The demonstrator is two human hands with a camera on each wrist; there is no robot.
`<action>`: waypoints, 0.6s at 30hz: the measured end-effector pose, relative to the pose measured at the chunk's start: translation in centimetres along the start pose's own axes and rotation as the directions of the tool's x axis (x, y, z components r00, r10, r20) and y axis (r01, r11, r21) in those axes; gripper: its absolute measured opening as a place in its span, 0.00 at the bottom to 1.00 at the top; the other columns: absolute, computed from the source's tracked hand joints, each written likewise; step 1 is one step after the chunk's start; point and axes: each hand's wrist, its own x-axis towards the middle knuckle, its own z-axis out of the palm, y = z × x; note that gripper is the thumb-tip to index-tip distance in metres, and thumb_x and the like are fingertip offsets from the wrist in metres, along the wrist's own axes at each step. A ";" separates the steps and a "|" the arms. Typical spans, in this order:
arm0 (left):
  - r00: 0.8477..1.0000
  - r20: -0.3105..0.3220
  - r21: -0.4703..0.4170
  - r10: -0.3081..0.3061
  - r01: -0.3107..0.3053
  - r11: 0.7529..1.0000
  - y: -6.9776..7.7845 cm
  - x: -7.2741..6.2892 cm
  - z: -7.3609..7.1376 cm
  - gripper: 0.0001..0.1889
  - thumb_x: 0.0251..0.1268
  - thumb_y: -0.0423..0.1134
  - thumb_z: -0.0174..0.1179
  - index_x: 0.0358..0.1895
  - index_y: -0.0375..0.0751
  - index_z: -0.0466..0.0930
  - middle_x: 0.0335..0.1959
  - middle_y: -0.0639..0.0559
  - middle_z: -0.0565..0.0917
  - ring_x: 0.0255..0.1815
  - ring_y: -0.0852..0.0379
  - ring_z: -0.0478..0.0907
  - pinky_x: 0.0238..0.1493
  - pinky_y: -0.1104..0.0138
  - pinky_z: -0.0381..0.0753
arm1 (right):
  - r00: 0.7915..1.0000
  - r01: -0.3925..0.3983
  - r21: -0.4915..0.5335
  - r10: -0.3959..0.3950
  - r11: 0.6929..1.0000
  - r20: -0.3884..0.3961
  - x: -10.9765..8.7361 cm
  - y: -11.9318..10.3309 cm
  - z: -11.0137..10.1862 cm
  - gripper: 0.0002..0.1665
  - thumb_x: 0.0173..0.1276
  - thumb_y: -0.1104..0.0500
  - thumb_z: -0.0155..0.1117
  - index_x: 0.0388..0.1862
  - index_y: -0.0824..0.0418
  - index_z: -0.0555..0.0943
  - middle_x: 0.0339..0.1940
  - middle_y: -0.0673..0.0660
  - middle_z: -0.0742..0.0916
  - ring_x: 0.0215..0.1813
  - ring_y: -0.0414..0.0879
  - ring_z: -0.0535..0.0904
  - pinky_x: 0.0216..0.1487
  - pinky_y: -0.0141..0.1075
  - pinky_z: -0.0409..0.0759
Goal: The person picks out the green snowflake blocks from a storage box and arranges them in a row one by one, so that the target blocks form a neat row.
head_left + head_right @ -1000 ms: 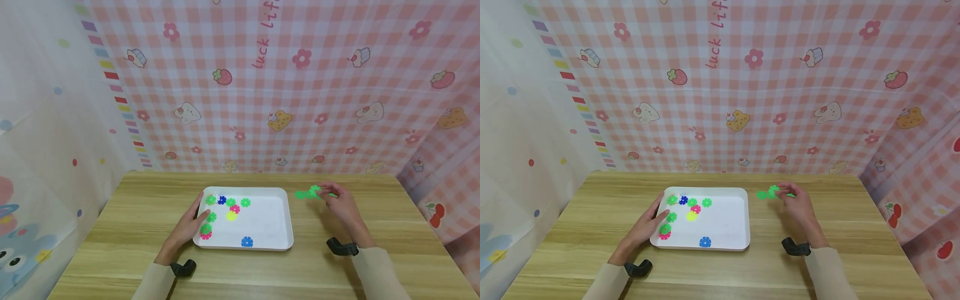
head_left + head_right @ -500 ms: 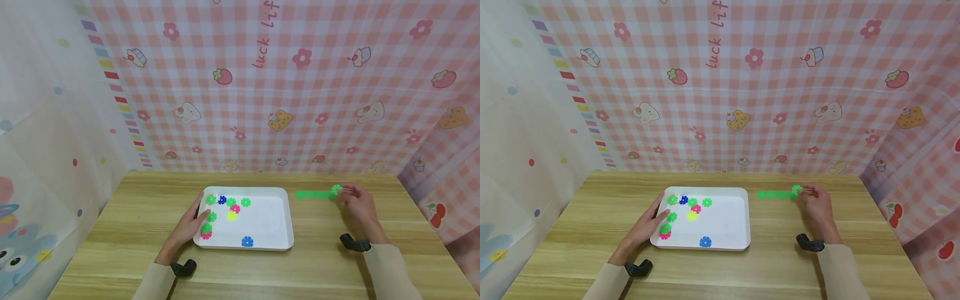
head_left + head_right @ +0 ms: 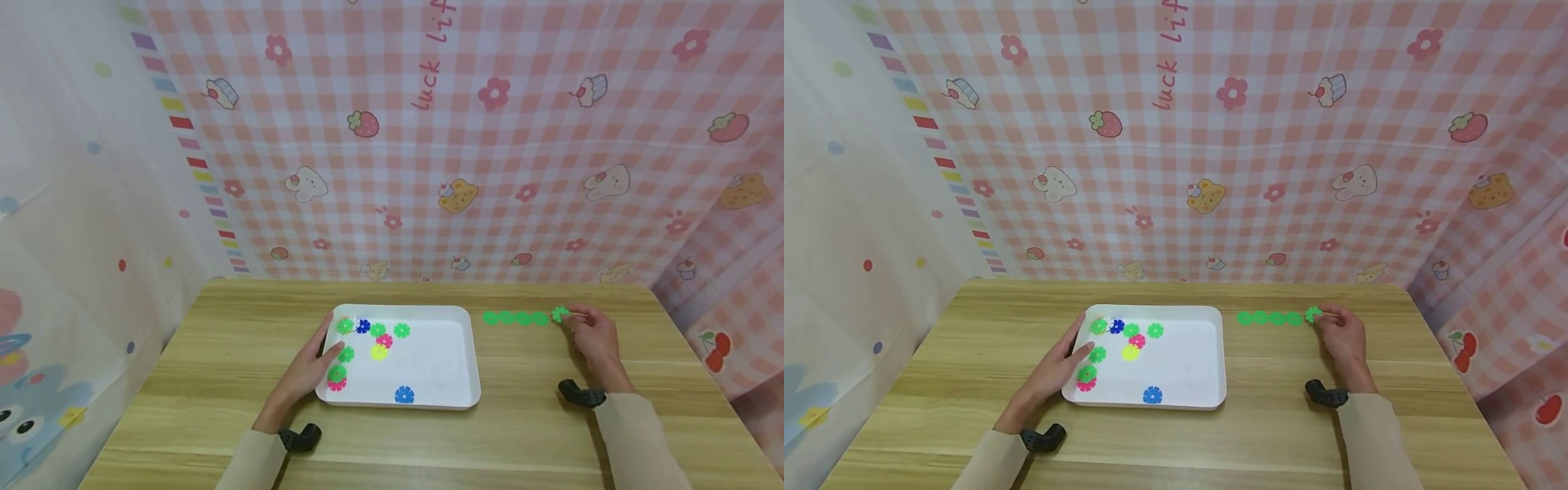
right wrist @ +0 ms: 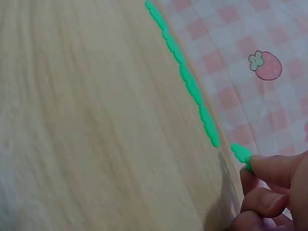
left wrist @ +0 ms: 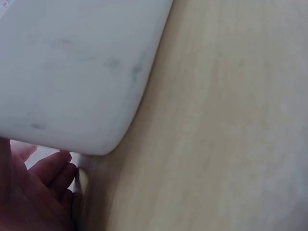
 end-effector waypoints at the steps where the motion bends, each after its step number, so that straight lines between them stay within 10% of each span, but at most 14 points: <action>1: 1.000 0.000 0.000 -0.004 0.004 1.000 0.0 0.0 0.0 0.36 0.78 0.50 0.49 0.81 0.59 0.40 0.82 0.53 0.43 0.82 0.49 0.37 0.80 0.50 0.39 | 1.000 0.006 -0.021 -0.006 1.000 -0.004 0.1 0.1 0.1 0.17 0.73 0.57 0.60 0.57 0.62 0.78 0.28 0.35 0.79 0.28 0.31 0.71 0.24 0.25 0.71; 18: 1.000 -0.008 0.005 -0.022 0.022 1.000 -0.3 0.2 0.1 0.36 0.78 0.49 0.49 0.81 0.61 0.40 0.82 0.53 0.44 0.82 0.49 0.38 0.79 0.49 0.39 | 0.997 0.037 -0.132 -0.045 0.991 -0.062 -0.1 0.1 1.0 0.19 0.72 0.59 0.62 0.57 0.67 0.80 0.28 0.36 0.80 0.32 0.28 0.72 0.31 0.22 0.72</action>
